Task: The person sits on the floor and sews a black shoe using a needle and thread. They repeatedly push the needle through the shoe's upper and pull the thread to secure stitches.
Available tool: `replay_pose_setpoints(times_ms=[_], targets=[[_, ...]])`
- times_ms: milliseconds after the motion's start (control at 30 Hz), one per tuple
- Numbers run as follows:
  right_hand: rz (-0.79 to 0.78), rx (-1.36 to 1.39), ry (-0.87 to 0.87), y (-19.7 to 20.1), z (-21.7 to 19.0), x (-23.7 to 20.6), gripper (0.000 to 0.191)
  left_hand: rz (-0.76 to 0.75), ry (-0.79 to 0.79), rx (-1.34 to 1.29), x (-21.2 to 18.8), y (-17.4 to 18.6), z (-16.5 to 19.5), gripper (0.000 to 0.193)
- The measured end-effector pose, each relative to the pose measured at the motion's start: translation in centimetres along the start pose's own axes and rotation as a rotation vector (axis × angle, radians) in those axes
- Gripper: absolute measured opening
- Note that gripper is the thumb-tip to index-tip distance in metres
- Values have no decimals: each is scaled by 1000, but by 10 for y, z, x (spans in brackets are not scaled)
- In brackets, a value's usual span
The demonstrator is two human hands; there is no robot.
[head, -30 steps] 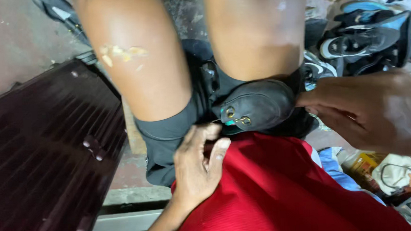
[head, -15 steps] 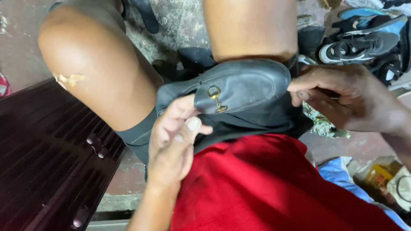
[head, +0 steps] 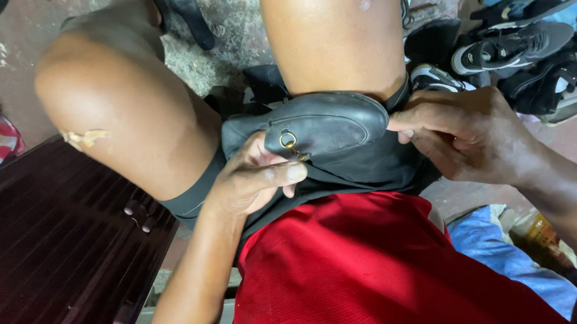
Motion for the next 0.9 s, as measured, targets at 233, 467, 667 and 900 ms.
replay_pose_setpoints(times_ms=[233,467,667,900], targets=[[80,-36,25,-3,-2,-1,32,-104,98,192,11,-10,20,54],[69,-119,29,-2,-9,4,28,-156,122,364,17,-27,31,47],[45,-163,-36,-2,-19,10,17,-185,122,403,18,-28,34,43],[18,-113,-104,-4,-26,21,10,-194,108,361,11,-16,33,42]])
Point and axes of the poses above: each hand's wrist, its own x-axis towards the middle knuckle, its own y-axis out of the back of the hand, z = x × y, the point moved 2 cm from there along x, towards the middle knuckle, and after that the axes turned 9 degrees about -y, right-handed, at the moved point
